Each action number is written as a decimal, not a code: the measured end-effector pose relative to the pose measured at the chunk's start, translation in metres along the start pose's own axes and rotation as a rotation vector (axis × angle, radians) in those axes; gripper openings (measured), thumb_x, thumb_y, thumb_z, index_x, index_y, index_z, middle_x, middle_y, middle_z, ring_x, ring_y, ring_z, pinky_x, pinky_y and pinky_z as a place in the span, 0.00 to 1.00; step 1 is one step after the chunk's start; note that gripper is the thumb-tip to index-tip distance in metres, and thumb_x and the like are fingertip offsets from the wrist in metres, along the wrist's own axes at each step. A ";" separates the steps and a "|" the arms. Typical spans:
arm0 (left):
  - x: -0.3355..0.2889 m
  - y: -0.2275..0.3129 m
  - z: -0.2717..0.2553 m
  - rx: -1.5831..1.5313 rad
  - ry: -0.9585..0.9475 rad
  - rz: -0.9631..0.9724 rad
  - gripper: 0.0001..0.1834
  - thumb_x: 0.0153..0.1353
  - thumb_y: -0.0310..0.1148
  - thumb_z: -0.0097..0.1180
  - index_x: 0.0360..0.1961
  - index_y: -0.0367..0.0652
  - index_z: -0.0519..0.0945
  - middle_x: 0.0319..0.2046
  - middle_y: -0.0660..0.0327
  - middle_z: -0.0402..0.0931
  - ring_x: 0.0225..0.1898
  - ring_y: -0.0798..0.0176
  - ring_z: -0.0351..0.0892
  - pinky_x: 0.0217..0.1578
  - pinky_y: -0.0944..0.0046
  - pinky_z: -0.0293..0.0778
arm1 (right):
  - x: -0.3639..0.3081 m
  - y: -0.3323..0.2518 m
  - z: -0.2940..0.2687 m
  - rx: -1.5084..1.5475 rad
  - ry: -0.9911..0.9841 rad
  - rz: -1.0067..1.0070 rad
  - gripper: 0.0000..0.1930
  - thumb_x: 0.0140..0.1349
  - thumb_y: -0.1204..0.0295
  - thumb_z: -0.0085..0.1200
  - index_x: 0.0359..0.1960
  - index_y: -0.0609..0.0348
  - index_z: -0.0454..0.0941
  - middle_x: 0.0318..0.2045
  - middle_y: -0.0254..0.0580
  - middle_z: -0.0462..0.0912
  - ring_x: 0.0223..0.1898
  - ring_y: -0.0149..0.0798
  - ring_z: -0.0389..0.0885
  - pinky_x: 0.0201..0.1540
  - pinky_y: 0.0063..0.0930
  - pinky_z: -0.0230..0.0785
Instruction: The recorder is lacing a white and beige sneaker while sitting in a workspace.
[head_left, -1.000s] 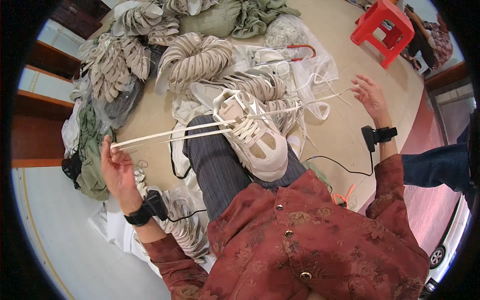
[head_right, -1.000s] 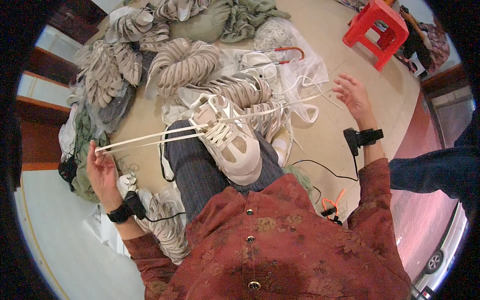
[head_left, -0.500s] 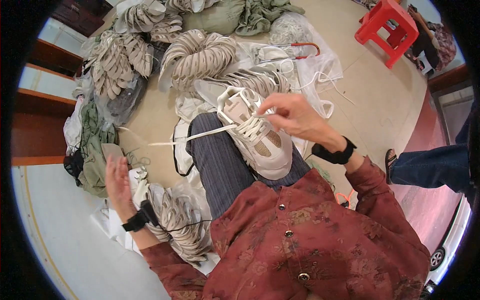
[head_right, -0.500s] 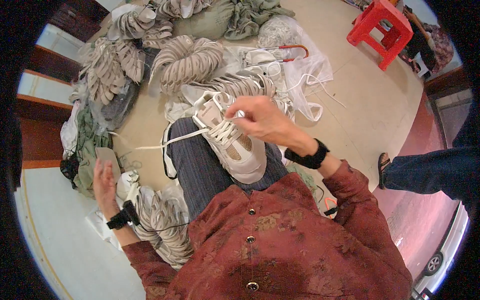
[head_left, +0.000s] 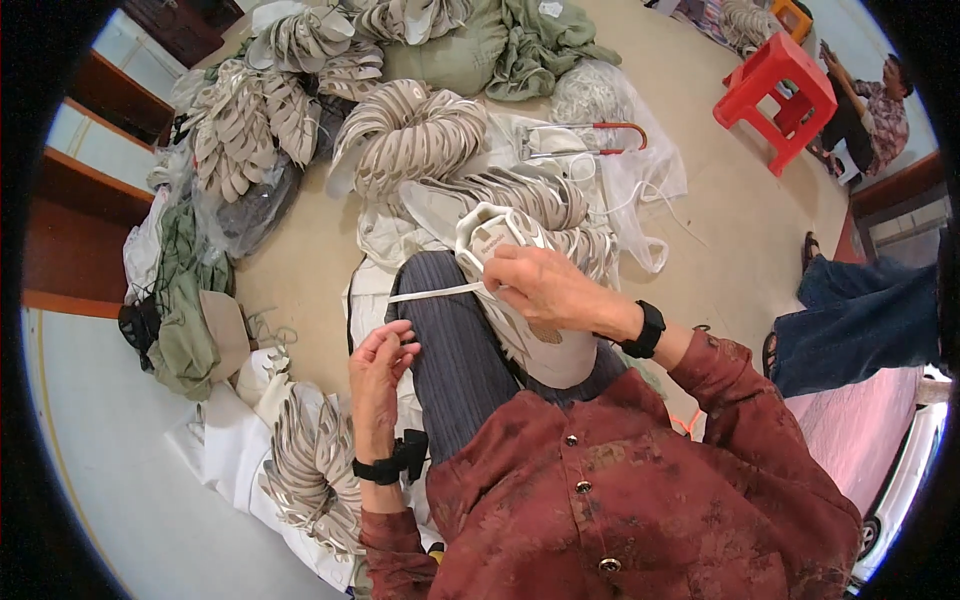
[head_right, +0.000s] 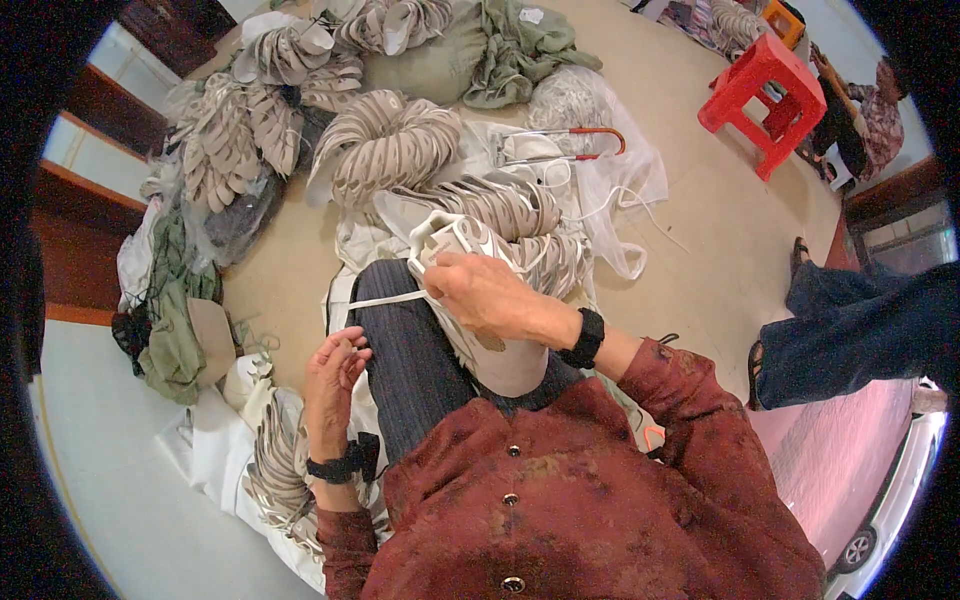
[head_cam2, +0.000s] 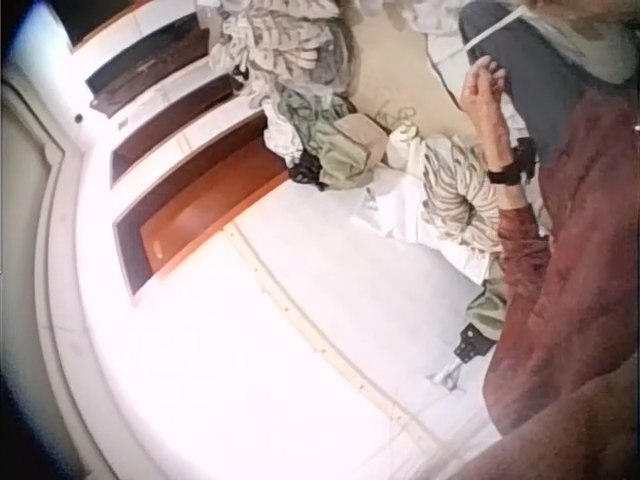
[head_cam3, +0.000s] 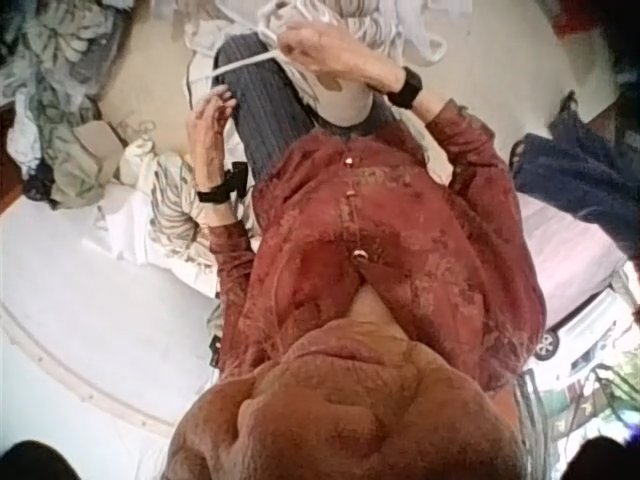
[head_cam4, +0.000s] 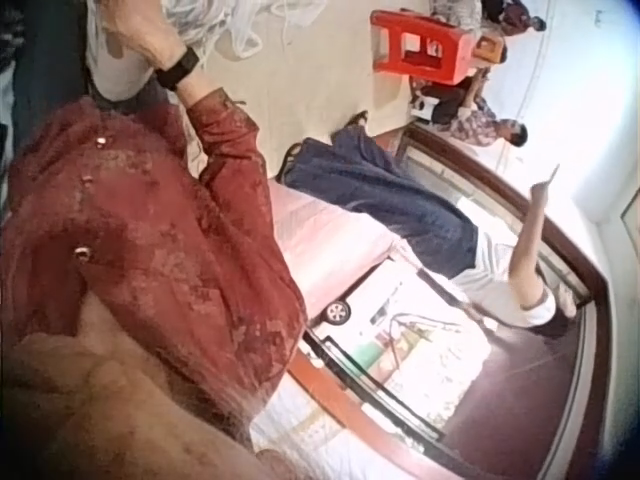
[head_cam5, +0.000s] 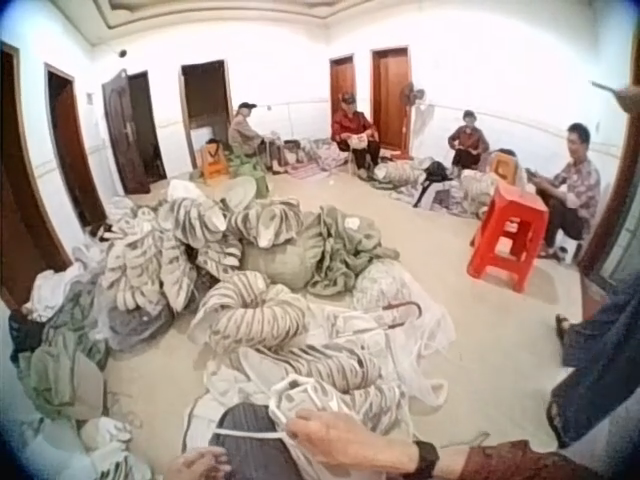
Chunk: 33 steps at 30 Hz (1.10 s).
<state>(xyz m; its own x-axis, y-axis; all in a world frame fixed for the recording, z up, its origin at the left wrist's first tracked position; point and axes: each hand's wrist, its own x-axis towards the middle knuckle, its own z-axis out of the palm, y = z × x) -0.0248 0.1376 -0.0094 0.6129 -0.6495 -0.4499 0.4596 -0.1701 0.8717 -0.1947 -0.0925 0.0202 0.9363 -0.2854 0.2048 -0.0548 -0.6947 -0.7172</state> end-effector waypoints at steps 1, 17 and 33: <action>0.000 -0.001 0.004 -0.001 -0.003 0.003 0.13 0.69 0.33 0.55 0.48 0.36 0.81 0.39 0.61 0.81 0.36 0.72 0.82 0.37 0.77 0.76 | 0.000 0.000 0.000 -0.004 0.002 -0.001 0.03 0.55 0.79 0.51 0.31 0.62 0.76 0.32 0.49 0.77 0.39 0.56 0.79 0.39 0.46 0.70; -0.007 0.006 0.056 0.113 -0.120 0.005 0.12 0.69 0.31 0.53 0.47 0.36 0.80 0.34 0.65 0.80 0.33 0.75 0.78 0.35 0.78 0.73 | -0.021 -0.008 -0.007 0.159 -0.151 -0.055 0.07 0.51 0.74 0.60 0.31 0.62 0.81 0.25 0.45 0.78 0.27 0.45 0.78 0.30 0.38 0.68; -0.002 0.004 0.110 -0.184 -0.317 -0.270 0.15 0.69 0.37 0.52 0.36 0.34 0.81 0.23 0.66 0.76 0.22 0.74 0.70 0.24 0.77 0.65 | -0.064 -0.140 -0.057 0.753 -0.584 -0.636 0.08 0.67 0.72 0.51 0.43 0.61 0.71 0.30 0.46 0.65 0.26 0.51 0.74 0.27 0.41 0.66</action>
<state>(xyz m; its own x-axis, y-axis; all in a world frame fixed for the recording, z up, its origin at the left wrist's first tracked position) -0.0945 0.0565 0.0165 0.2416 -0.7994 -0.5501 0.7005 -0.2487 0.6689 -0.2666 -0.0143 0.1455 0.7491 0.4627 0.4741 0.5238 0.0244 -0.8515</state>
